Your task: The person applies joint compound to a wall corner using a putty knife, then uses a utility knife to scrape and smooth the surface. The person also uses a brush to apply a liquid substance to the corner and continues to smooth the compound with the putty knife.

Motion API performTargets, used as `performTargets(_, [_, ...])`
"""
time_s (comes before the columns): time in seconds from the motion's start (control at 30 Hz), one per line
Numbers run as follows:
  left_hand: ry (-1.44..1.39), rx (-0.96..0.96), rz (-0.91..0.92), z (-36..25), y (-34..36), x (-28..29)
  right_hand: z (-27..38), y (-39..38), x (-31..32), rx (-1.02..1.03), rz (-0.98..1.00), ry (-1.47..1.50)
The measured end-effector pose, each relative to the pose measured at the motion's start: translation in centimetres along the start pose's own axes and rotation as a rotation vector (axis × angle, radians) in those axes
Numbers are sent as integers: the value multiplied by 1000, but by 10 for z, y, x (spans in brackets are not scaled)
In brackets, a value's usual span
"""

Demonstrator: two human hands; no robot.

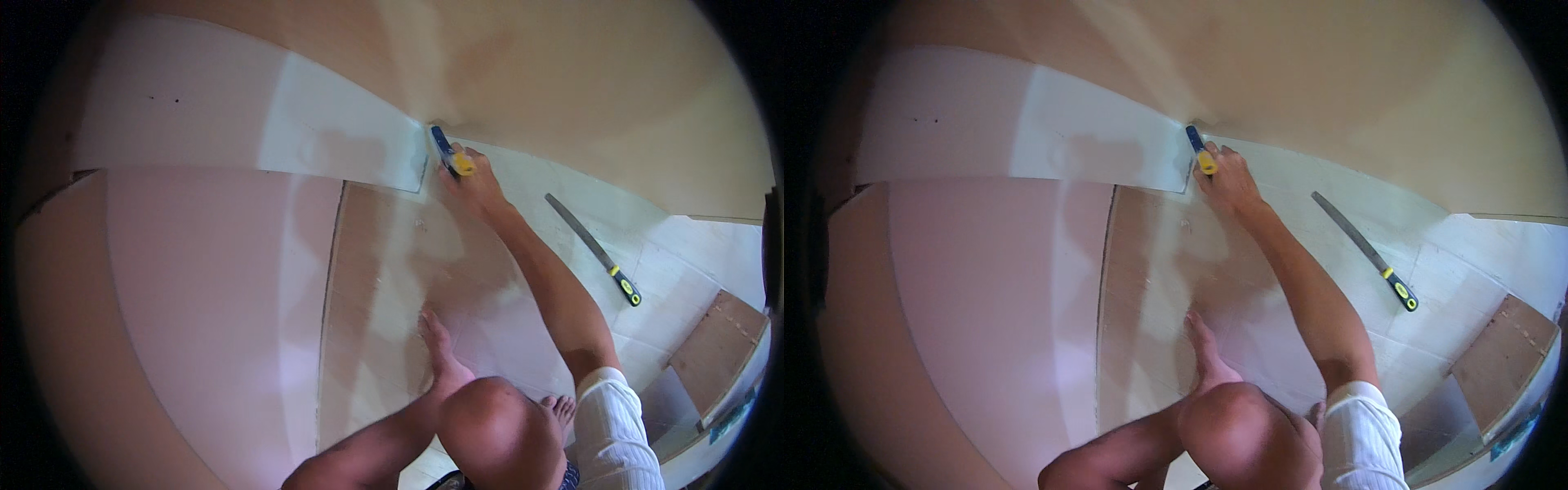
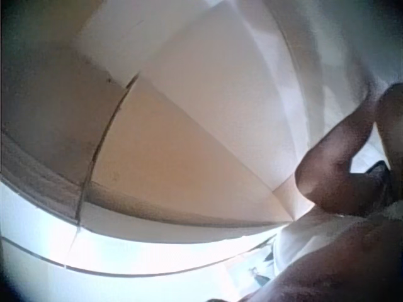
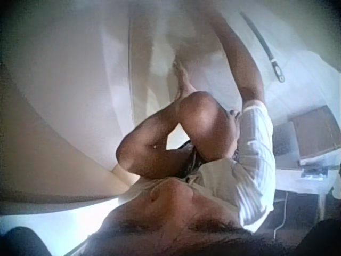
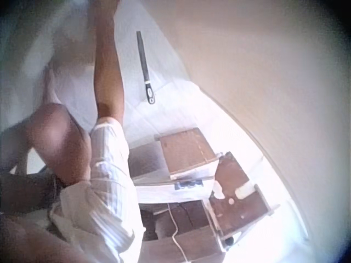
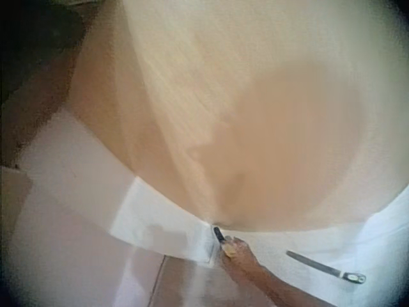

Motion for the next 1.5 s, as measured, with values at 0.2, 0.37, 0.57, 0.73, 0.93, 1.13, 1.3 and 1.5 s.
performTargets(0.2, [71, -40, -21, -8, 4, -6, -13, 51, -68, -45, -49, -254])
performTargets(0.37, [-107, -1, 63, -2, 11, -4, -5, 26, -59, 98, -213, -264])
performTargets(0.57, [-92, -21, 89, -11, 14, -14, -3, 29, -56, -200, -68, -191])
performTargets(0.73, [-61, -3, 62, -11, 13, -9, 17, 32, -51, -105, -61, -202])
performTargets(0.93, [-65, 17, 62, -10, 11, -15, 29, 29, -41, -112, -10, -316])
performTargets(1.13, [-80, 9, 55, -6, 13, -12, 17, 48, -36, -197, 38, -313])
performTargets(1.3, [-86, 22, 37, -5, 18, -9, 11, 35, -43, 39, -27, -340])
performTargets(1.5, [-54, 55, -8, 0, 7, 6, 43, 26, -30, -131, 133, -166])
Point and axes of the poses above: each hand's wrist, its own y-axis towards the middle knuckle, its own x-axis out of the back of the hand, z = x × y, the point moved 3 cm from there along y, towards the middle knuckle, and after that the axes turned 9 degrees about -x, right-handed, at the moved point
